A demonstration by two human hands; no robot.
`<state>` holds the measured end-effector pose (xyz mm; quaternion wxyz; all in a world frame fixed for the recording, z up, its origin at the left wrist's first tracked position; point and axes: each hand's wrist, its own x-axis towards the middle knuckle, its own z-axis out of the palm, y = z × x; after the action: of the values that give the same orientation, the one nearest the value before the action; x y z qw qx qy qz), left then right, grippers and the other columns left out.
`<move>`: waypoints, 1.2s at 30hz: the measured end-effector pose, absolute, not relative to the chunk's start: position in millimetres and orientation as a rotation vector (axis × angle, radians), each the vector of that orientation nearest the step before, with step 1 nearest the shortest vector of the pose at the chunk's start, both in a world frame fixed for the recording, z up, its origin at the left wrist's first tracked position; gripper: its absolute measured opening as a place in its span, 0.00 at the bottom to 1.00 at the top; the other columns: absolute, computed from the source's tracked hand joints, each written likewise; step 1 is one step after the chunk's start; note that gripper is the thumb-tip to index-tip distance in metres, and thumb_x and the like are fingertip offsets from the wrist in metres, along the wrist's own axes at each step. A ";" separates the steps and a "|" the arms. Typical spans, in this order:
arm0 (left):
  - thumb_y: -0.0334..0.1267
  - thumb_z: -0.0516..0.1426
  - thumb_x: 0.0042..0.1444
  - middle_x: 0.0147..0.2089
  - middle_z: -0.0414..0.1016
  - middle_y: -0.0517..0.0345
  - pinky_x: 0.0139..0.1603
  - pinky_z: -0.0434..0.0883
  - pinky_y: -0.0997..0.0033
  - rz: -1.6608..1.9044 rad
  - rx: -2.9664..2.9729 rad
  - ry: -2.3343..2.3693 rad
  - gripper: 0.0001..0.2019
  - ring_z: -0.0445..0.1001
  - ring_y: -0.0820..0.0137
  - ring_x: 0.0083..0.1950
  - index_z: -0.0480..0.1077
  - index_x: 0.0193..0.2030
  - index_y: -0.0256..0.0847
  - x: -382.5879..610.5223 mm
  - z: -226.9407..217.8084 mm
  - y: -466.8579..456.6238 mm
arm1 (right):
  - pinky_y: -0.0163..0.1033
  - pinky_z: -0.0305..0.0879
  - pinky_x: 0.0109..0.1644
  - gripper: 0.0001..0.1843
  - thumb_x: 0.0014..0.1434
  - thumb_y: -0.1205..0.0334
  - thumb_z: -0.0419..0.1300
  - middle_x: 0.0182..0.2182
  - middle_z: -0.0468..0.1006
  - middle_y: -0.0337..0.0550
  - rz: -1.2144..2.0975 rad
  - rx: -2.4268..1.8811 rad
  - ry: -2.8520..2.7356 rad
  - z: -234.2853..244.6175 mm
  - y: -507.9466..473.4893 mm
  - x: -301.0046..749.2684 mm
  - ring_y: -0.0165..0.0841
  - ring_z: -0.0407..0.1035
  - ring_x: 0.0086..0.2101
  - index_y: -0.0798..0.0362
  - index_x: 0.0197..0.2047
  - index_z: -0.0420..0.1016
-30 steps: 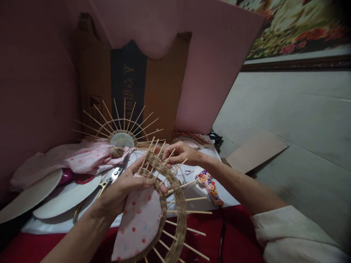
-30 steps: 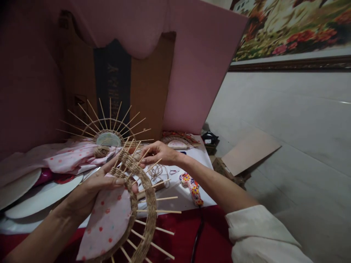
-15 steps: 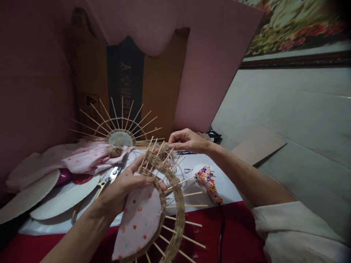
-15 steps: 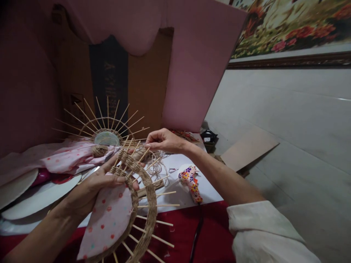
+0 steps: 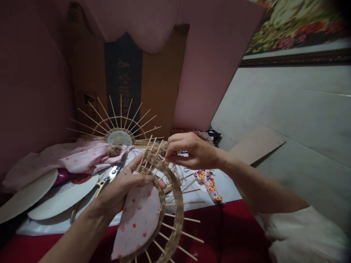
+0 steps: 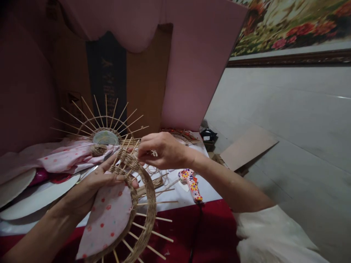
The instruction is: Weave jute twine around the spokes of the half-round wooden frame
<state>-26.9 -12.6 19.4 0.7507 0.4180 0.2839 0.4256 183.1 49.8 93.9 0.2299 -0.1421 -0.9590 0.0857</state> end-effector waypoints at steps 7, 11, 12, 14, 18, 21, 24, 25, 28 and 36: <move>0.25 0.58 0.51 0.33 0.80 0.46 0.29 0.72 0.68 0.944 0.925 0.639 0.35 0.78 0.62 0.31 0.53 0.65 0.47 -26.1 20.6 -13.8 | 0.35 0.58 0.34 0.06 0.56 0.71 0.56 0.29 0.73 0.42 0.157 -0.378 -2.677 84.2 43.8 184.1 0.28 0.63 0.30 0.56 0.32 0.74; 0.24 0.58 0.50 0.34 0.80 0.47 0.28 0.73 0.69 0.954 0.919 0.630 0.33 0.78 0.62 0.30 0.56 0.63 0.48 -27.1 20.5 -13.2 | 0.34 0.59 0.34 0.06 0.58 0.69 0.57 0.29 0.73 0.43 0.316 -0.444 -2.583 84.0 45.2 192.9 0.27 0.64 0.30 0.58 0.33 0.75; 0.24 0.58 0.50 0.34 0.80 0.47 0.28 0.73 0.69 0.956 0.913 0.629 0.33 0.78 0.62 0.30 0.57 0.63 0.48 -27.4 20.8 -13.2 | 0.34 0.59 0.33 0.05 0.58 0.68 0.57 0.29 0.72 0.43 0.370 -0.467 -2.548 83.6 46.6 195.2 0.27 0.63 0.29 0.58 0.32 0.75; 0.25 0.58 0.50 0.34 0.80 0.45 0.28 0.73 0.67 0.958 0.904 0.632 0.33 0.78 0.62 0.30 0.57 0.63 0.48 -28.1 21.8 -13.5 | 0.33 0.58 0.32 0.05 0.56 0.67 0.59 0.27 0.72 0.41 0.522 -0.532 -2.452 82.5 52.1 200.0 0.26 0.62 0.28 0.58 0.31 0.74; 0.25 0.58 0.50 0.35 0.80 0.44 0.30 0.74 0.63 0.948 0.907 0.641 0.34 0.78 0.60 0.31 0.56 0.63 0.48 -29.8 23.6 -15.8 | 0.32 0.55 0.29 0.07 0.53 0.63 0.63 0.24 0.70 0.36 1.046 -0.700 -2.220 79.0 71.5 208.3 0.24 0.60 0.25 0.58 0.29 0.74; 0.25 0.58 0.50 0.35 0.80 0.46 0.30 0.75 0.63 0.960 0.902 0.614 0.34 0.79 0.58 0.32 0.56 0.63 0.48 -30.9 24.2 -17.4 | 0.31 0.52 0.26 0.08 0.50 0.61 0.64 0.20 0.68 0.33 1.339 -0.776 -2.140 71.5 82.8 209.3 0.22 0.57 0.22 0.58 0.27 0.74; 0.25 0.59 0.50 0.33 0.80 0.48 0.32 0.76 0.62 0.973 0.897 0.600 0.34 0.79 0.58 0.33 0.57 0.63 0.47 -31.1 24.2 -18.2 | 0.31 0.50 0.25 0.09 0.48 0.60 0.66 0.19 0.67 0.32 1.485 -0.780 -2.124 57.9 83.6 202.4 0.22 0.56 0.21 0.58 0.27 0.75; 0.25 0.59 0.50 0.32 0.80 0.49 0.32 0.76 0.63 0.974 0.890 0.606 0.34 0.80 0.58 0.32 0.57 0.63 0.47 -31.0 24.2 -18.4 | 0.31 0.50 0.25 0.09 0.47 0.60 0.66 0.19 0.68 0.32 1.530 -0.767 -2.120 52.9 82.0 199.0 0.22 0.56 0.21 0.58 0.26 0.75; 0.24 0.61 0.48 0.32 0.80 0.51 0.29 0.76 0.67 0.993 0.856 0.626 0.34 0.80 0.60 0.30 0.59 0.62 0.47 -29.6 25.2 -18.9 | 0.31 0.50 0.25 0.09 0.44 0.61 0.67 0.19 0.68 0.33 1.649 -0.744 -2.041 39.2 76.1 188.8 0.22 0.56 0.21 0.58 0.25 0.74; 0.22 0.59 0.47 0.36 0.80 0.50 0.30 0.77 0.63 1.211 0.788 0.632 0.30 0.80 0.60 0.31 0.62 0.58 0.45 -28.9 21.2 -10.7 | 0.32 0.58 0.25 0.12 0.45 0.53 0.67 0.21 0.71 0.36 1.342 -0.744 -1.541 -4.7 63.1 159.1 0.26 0.61 0.22 0.54 0.26 0.76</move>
<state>-28.9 -10.7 21.2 0.7047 0.3545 0.2844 0.5448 159.1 63.1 -4.7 0.4649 -0.3027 -0.6275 0.5464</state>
